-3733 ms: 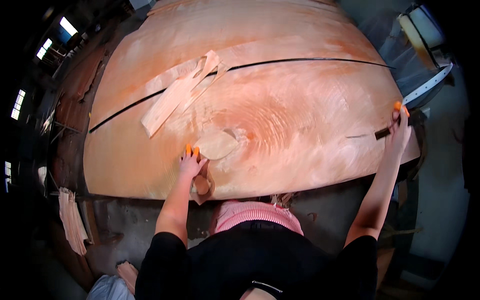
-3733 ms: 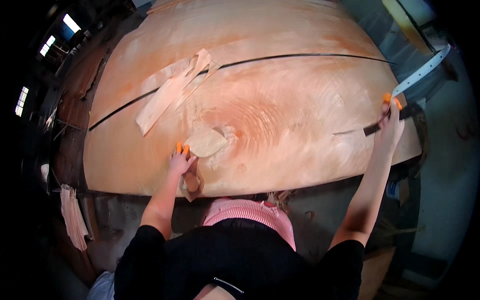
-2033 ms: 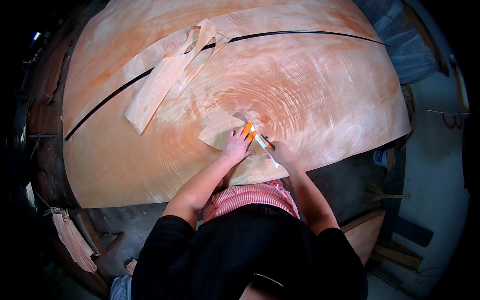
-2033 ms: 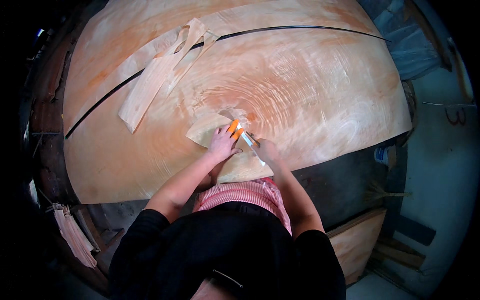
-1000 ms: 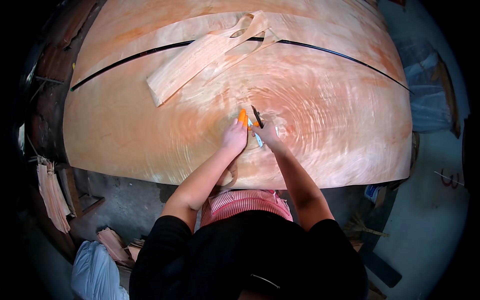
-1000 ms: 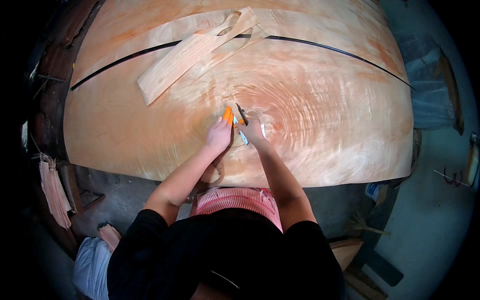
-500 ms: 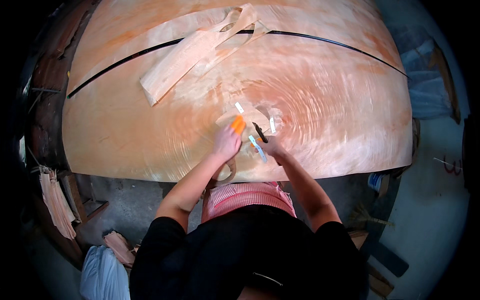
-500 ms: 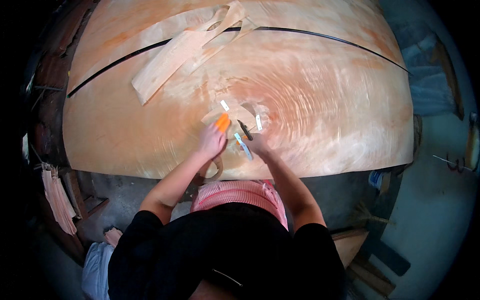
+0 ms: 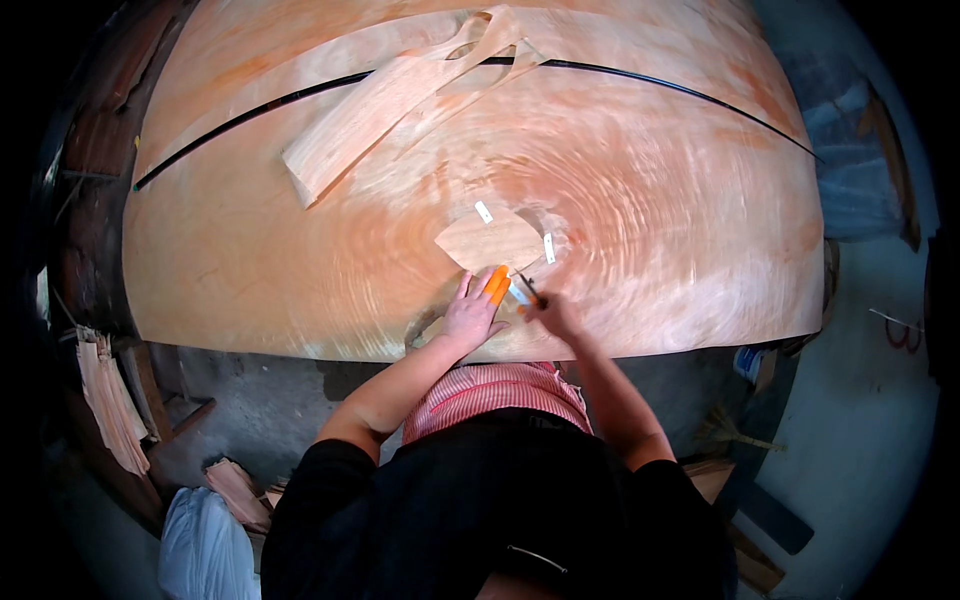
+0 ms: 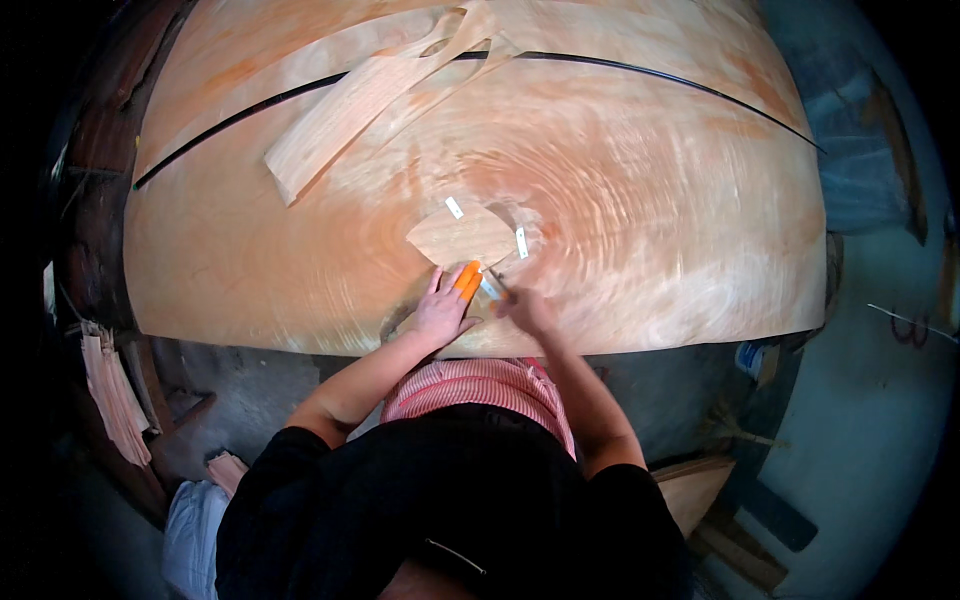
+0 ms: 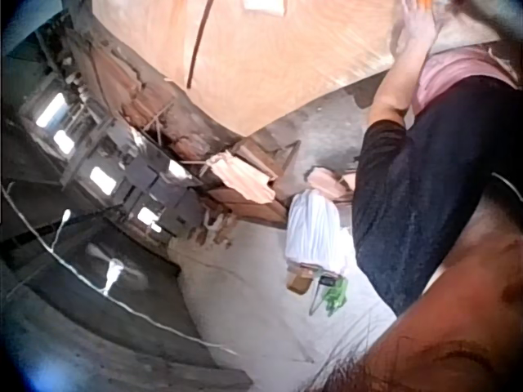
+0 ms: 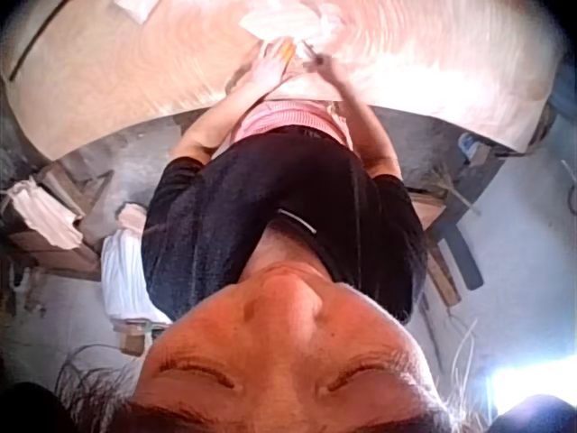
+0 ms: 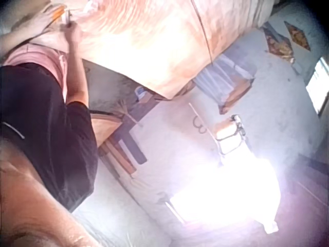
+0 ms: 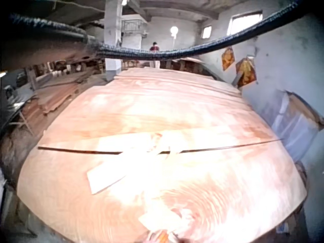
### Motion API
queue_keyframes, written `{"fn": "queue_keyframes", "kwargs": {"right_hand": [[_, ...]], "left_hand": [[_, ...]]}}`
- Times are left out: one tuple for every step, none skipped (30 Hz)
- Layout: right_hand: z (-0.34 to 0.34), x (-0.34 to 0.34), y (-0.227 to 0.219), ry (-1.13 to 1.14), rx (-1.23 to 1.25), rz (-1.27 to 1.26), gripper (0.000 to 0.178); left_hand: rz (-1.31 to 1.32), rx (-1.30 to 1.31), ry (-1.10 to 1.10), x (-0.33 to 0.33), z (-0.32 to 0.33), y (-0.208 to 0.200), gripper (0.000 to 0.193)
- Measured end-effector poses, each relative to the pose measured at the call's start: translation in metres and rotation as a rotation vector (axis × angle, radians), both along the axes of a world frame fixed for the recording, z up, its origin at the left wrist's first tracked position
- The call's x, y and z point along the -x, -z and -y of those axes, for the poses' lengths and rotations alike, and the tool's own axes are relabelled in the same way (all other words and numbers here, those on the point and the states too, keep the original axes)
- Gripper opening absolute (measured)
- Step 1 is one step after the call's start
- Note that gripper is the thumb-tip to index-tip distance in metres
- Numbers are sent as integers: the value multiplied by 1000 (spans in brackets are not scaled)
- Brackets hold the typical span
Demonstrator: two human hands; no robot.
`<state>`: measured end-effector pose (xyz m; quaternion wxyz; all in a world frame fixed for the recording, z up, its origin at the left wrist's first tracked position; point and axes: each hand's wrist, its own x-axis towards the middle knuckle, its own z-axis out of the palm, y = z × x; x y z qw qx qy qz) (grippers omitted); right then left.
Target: The person uses a long, curved metal blade to cut and shape a large, thin sheet of wood veneer on a metal workbench. They repeatedly position the blade, press down to cut along curved lines, and peel away the resulting strips of veneer. The person also lifts and repositions the veneer sheet to access different areas for cutting.
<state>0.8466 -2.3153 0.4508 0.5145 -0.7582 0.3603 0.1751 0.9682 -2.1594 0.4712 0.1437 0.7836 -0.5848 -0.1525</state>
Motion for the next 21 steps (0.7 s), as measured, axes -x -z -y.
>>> {"fn": "queue_keyframes", "kwargs": {"right_hand": [[21,-4,-10,-119,-53,-20,22],[38,-11,-30,-242,-16,-73,22],[50,-15,-46,-361,27,-128,22],[52,-14,-42,-278,-32,-49,22],[51,-15,-40,-194,-91,25,22],[50,-16,-39,-111,-150,99,22],[48,-20,-37,-46,-201,104,22],[32,-38,-50,20,-257,108,22],[15,-55,-55,88,-314,115,22],[1,-68,-46,99,-299,118,22],[-15,-83,-35,107,-287,122,21],[-33,-100,-27,181,-385,216,21],[-48,-116,-19,258,-482,310,20],[-59,-129,-13,303,-466,294,20],[-63,-137,-6,358,-443,279,20],[-63,-140,25,310,-289,170,18],[-65,-145,23,330,-314,157,17],[-67,-149,20,352,-337,145,16],[-68,-151,17,377,-361,133,15],[-68,-150,15,451,-481,148,18],[-69,-146,12,526,-602,164,21]], "left_hand": [[6,-16,5,0,1,-1,72],[16,-32,7,-2,1,-1,72],[8,-21,5,-3,0,-1,70],[0,-11,2,-4,-1,-2,67],[-12,1,1,-3,-1,-1,65],[-65,76,-33,-7,-3,1,62],[-117,151,-69,-15,-9,5,59],[-168,220,-105,-23,-15,9,57],[-156,260,-219,-32,-22,9,55],[-143,297,-325,-42,-29,4,54],[-127,333,-434,-51,-35,1,53],[-103,342,-442,-61,-41,-1,54],[-79,353,-448,-71,-45,-1,54],[-56,364,-455,-79,-47,-2,55],[-39,302,-384,-86,-44,-7,56],[-22,240,-311,-92,-39,-13,56],[-7,179,-251,-97,-38,-14,57],[14,113,-196,-101,-38,-11,61],[29,82,-184,-103,-40,-10,63],[42,55,-171,-104,-41,-9,64],[56,28,-157,-106,-41,-8,66]]}}
